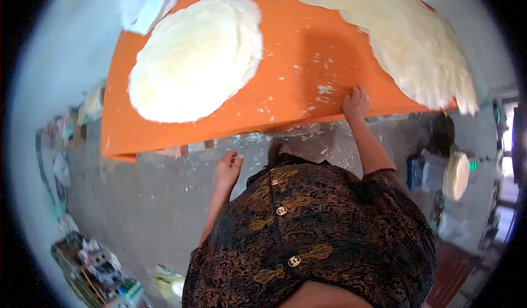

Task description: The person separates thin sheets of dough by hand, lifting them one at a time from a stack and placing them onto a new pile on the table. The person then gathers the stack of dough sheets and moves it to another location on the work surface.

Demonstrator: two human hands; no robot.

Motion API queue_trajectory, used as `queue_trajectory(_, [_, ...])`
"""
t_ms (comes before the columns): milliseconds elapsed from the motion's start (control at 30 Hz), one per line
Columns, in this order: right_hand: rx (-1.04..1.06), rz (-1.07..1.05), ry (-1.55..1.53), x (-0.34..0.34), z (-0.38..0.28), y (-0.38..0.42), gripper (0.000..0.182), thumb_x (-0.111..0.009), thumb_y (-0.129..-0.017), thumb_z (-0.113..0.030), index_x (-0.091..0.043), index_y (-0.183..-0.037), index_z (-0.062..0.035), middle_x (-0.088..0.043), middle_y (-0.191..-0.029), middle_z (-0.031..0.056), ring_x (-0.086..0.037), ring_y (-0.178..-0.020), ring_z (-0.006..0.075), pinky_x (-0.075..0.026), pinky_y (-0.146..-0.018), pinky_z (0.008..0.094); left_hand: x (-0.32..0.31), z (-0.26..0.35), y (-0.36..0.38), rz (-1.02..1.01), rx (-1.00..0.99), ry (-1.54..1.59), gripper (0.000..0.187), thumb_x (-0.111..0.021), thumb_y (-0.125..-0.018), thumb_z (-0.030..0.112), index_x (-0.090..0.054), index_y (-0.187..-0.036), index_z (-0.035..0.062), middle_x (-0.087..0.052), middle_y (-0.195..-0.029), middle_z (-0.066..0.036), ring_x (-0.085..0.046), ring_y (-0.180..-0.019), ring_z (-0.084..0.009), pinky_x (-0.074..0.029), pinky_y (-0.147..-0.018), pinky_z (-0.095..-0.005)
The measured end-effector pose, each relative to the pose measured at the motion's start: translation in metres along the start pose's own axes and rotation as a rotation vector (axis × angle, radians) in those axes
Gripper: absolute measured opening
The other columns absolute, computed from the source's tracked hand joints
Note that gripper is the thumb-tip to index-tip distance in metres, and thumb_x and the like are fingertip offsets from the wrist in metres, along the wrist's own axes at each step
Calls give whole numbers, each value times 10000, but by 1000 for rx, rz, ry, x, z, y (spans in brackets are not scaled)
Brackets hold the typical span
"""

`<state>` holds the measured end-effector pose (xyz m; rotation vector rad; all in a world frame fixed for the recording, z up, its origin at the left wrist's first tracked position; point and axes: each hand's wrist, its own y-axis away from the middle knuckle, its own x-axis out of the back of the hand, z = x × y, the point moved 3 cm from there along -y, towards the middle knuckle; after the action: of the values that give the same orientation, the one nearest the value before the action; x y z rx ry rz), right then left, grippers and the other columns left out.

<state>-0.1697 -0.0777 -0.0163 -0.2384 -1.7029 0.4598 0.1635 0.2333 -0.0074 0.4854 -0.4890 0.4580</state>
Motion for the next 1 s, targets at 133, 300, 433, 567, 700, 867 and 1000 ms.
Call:
queue_trajectory(133, [-19,-4,75,-12,-2,4,429,-549,-755,-255,-490,-1150,-95,-442,-1213,129,-392,-1142,310,-277,-944,483,10,3,-7,78,32,267,306,-610,-794,240,-575,-994,12,-628,-846,-84,-590,-763,-151,-457,-661,-269])
queue_trajectory(300, [32,-252,-47,2,-14,-19,443,-570,-740,-239,-492,-1144,-74,-443,-1211,137,-383,-1152,321,-287,-941,491,59,23,-12,204,266,646,243,-581,-818,254,-597,-934,42,-610,-816,-17,-568,-762,-119,-420,-652,-251])
queue_trajectory(433, [228,-226,-247,11,-86,-34,424,-585,-743,-227,-500,-1120,-52,-461,-1186,146,-397,-1140,317,-313,-937,462,102,38,-26,448,279,761,236,-548,-830,277,-577,-910,58,-595,-852,-24,-554,-798,-130,-419,-688,-300])
queue_trajectory(567, [349,-384,-810,3,-154,-53,381,-580,-776,-208,-496,-1101,-27,-517,-1109,148,-485,-1054,283,-375,-896,382,136,-1,-51,545,314,1036,261,-524,-841,254,-522,-981,33,-567,-903,-54,-530,-861,-158,-414,-711,-330])
queue_trajectory(700, [150,-728,-1095,-22,-188,-46,338,-553,-812,-195,-497,-1082,1,-567,-992,117,-549,-928,215,-427,-816,312,160,-40,-85,631,333,1220,378,-545,-835,266,-455,-1088,0,-484,-1042,-131,-482,-960,-246,-406,-786,-362])
queue_trajectory(867, [-40,-860,-1090,-5,-206,-19,266,-520,-840,-179,-524,-1030,8,-582,-884,77,-559,-859,185,-447,-763,301,172,-51,-133,578,350,1344,447,-567,-824,305,-438,-1112,-10,-465,-1061,-137,-473,-983,-270,-396,-819,-376])
queue_trajectory(1000, [-172,-1004,-1119,14,-235,-5,250,-515,-850,-165,-533,-1035,2,-579,-916,48,-566,-815,122,-448,-713,250,179,-51,-158,536,465,1363,465,-587,-806,351,-452,-1097,14,-477,-1028,-112,-479,-952,-249,-389,-815,-398])
